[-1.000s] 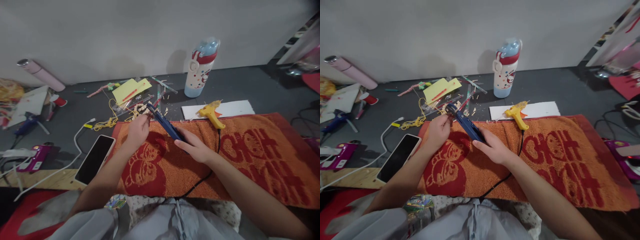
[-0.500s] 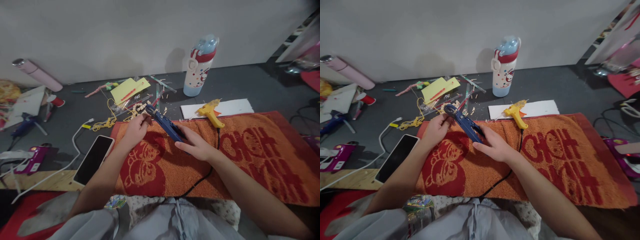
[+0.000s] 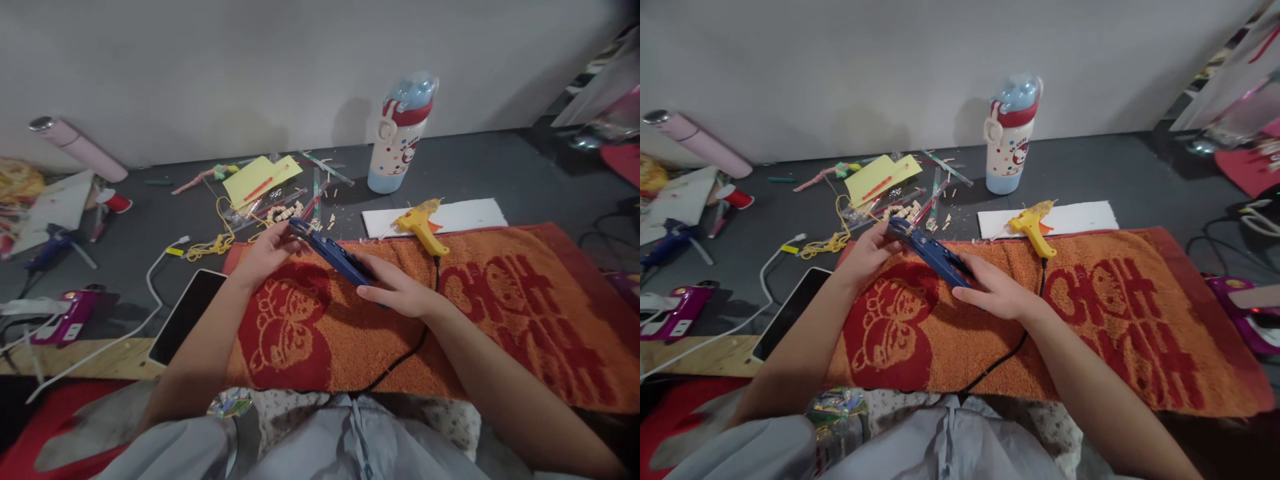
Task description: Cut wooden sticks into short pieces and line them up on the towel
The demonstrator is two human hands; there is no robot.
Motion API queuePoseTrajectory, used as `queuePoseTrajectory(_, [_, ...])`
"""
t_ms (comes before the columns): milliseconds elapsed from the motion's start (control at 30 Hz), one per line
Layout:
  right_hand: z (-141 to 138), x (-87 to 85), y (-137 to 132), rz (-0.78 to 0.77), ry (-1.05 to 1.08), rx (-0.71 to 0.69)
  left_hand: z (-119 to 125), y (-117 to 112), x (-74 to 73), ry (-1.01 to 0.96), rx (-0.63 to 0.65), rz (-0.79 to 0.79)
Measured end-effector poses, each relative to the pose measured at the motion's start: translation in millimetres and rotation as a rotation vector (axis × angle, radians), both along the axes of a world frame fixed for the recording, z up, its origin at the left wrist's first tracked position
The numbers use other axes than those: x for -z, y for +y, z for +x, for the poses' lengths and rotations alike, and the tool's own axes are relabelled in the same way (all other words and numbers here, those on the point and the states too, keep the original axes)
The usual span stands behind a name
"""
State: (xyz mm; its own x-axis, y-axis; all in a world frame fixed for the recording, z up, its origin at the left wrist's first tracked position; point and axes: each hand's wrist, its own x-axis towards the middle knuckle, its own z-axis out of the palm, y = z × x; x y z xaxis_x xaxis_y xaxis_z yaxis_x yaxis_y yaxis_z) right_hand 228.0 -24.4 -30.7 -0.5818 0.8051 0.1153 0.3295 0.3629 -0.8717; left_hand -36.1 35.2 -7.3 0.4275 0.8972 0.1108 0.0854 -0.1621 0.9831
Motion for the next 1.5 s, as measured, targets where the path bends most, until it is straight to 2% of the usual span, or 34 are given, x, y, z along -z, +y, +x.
queuePoseTrajectory(167, [1,-1.9,0,0.005,0.026,-0.021,0,-4,-2.5,-0.022,0.003,-0.027])
queuePoseTrajectory(400, [1,0.0,0,0.005,0.026,0.0,4,-8,-0.4,-0.008,-0.01,-0.169])
queuePoseTrajectory(767, [1,-1.8,0,-0.031,0.024,-0.03,5,-10,-12.0,0.068,0.092,-0.214])
queuePoseTrajectory(1033, [1,-3.4,0,-0.038,0.035,-0.044,0,-11,-8.4,0.096,0.119,-0.234])
queuePoseTrajectory(1267, [1,-3.0,0,-0.108,0.058,-0.015,4,-9,-5.4,0.074,0.015,-0.18])
queuePoseTrajectory(1500, [-3,-8.0,-2,-0.16,0.052,-0.028,8,-11,-3.3,0.118,0.004,-0.197])
